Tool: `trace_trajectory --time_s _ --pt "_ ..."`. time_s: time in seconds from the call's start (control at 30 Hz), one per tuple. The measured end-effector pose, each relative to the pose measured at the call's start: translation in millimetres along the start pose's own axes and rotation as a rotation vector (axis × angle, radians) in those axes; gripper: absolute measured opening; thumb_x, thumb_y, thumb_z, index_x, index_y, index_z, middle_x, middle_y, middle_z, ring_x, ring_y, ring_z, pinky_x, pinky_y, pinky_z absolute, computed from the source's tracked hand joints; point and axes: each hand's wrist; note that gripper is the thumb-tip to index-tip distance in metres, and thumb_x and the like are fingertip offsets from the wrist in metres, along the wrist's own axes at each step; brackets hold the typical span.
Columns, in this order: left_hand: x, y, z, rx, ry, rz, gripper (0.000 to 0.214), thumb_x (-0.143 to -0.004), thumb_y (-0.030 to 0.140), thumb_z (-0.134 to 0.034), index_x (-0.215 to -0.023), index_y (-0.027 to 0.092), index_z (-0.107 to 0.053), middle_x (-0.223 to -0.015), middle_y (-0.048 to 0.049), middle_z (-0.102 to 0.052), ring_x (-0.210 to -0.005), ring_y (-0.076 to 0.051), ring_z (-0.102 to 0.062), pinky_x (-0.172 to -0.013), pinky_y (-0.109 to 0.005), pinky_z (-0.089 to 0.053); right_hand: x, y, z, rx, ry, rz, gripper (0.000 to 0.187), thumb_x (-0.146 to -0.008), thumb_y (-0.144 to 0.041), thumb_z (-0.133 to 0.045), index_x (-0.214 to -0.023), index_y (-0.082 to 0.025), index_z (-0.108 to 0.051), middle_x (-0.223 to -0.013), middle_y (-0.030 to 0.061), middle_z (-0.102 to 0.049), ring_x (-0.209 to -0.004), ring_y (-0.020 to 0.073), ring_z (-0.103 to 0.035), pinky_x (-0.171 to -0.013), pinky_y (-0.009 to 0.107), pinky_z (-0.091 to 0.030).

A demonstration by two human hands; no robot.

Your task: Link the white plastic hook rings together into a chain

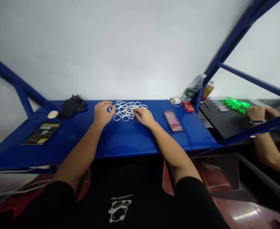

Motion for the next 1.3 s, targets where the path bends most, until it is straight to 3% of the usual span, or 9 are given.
trace_trajectory --time_s 0.13,0.2,0.33,0.43,0.5,0.6,0.87,1.03,1.3 --pt "-6 -44 11.0 -0.245 -0.293 0.307 0.009 -0.083 0.027 -0.074 -0.09 0.022 -0.075 -0.101 -0.0128 -0.077 -0.103 -0.039 -0.07 -0.101 -0.059 -0.047 1 13 6 0.14 -0.208 -0.021 0.03 -0.098 -0.018 -0.067 -0.125 -0.022 -0.079 -0.113 0.0079 -0.082 -0.103 0.0235 -0.074 -0.09 0.033 -0.054" --pt "-3 -50 9.7 -0.292 -0.32 0.326 0.021 -0.08 0.032 -0.079 -0.099 0.023 -0.077 -0.11 -0.0156 -0.077 -0.11 -0.043 -0.067 -0.104 -0.064 -0.044 1 12 4 0.167 -0.269 -0.003 0.032 -0.098 -0.019 -0.067 -0.128 -0.023 -0.077 -0.114 0.0069 -0.081 -0.105 0.0232 -0.074 -0.09 0.032 -0.053" --pt "4 -23 -2.5 -0.161 -0.197 0.129 0.029 -0.09 0.039 -0.073 -0.114 0.023 -0.077 -0.125 -0.0156 -0.075 -0.122 -0.04 -0.063 -0.11 -0.061 -0.044 1 2 -5 0.231 -0.33 0.043 0.032 -0.102 -0.024 -0.065 -0.132 -0.023 -0.075 -0.122 0.0087 -0.078 -0.11 0.0231 -0.072 -0.09 0.03 -0.052" --pt "13 10 -13.0 0.048 -0.273 -0.105 0.023 -0.096 0.035 -0.068 -0.114 0.022 -0.077 -0.123 -0.0111 -0.076 -0.119 -0.032 -0.065 -0.109 -0.05 -0.048 0 -6 -10 0.291 -0.34 0.023 0.028 -0.105 -0.026 -0.06 -0.127 -0.023 -0.076 -0.122 0.0102 -0.077 -0.111 0.0238 -0.071 -0.086 0.029 -0.052" --pt "19 26 -18.0 0.136 -0.336 -0.24 0.022 -0.096 0.033 -0.07 -0.114 0.023 -0.077 -0.123 -0.0097 -0.075 -0.119 -0.03 -0.066 -0.11 -0.048 -0.049 1 -8 -10 0.305 -0.312 -0.005 0.027 -0.105 -0.023 -0.057 -0.123 -0.022 -0.077 -0.12 0.0102 -0.077 -0.11 0.0242 -0.071 -0.086 0.03 -0.052" --pt "26 39 -21.2 0.18 -0.385 -0.317 0.022 -0.096 0.033 -0.071 -0.115 0.023 -0.077 -0.122 -0.009 -0.075 -0.118 -0.029 -0.067 -0.109 -0.047 -0.051 1 -8 -7 0.257 -0.2 -0.063 0.027 -0.101 -0.019 -0.058 -0.119 -0.022 -0.078 -0.118 0.0092 -0.079 -0.107 0.024 -0.072 -0.089 0.032 -0.053" --pt "24 37 -14.5 0.158 -0.401 -0.24 0.023 -0.097 0.035 -0.07 -0.116 0.024 -0.077 -0.122 -0.0084 -0.078 -0.116 -0.03 -0.07 -0.107 -0.049 -0.052 -2 6 -8 -0.001 0.115 -0.115 0.026 -0.095 -0.016 -0.058 -0.109 -0.021 -0.08 -0.107 0.0066 -0.079 -0.096 0.0211 -0.071 -0.09 0.032 -0.054" --pt "26 40 -15.7 0.199 -0.381 -0.241 0.029 -0.096 0.035 -0.07 -0.122 0.024 -0.076 -0.122 -0.0093 -0.078 -0.116 -0.032 -0.07 -0.106 -0.05 -0.054 0 5 -9 -0.045 0.16 -0.072 0.027 -0.098 -0.018 -0.055 -0.109 -0.021 -0.079 -0.104 0.0072 -0.078 -0.097 0.0217 -0.069 -0.091 0.033 -0.053" --pt "28 42 -20.3 0.255 -0.335 -0.241 0.033 -0.098 0.033 -0.069 -0.128 0.022 -0.075 -0.124 -0.0098 -0.078 -0.116 -0.03 -0.071 -0.106 -0.048 -0.054 3 -3 -7 -0.085 0.113 0.047 0.03 -0.101 -0.018 -0.051 -0.114 -0.023 -0.077 -0.107 0.0083 -0.077 -0.101 0.0221 -0.069 -0.093 0.035 -0.054"
Point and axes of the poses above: each hand's wrist, its own x-axis away from the middle knuckle, its own z-axis out of the back of the hand, y = z × x
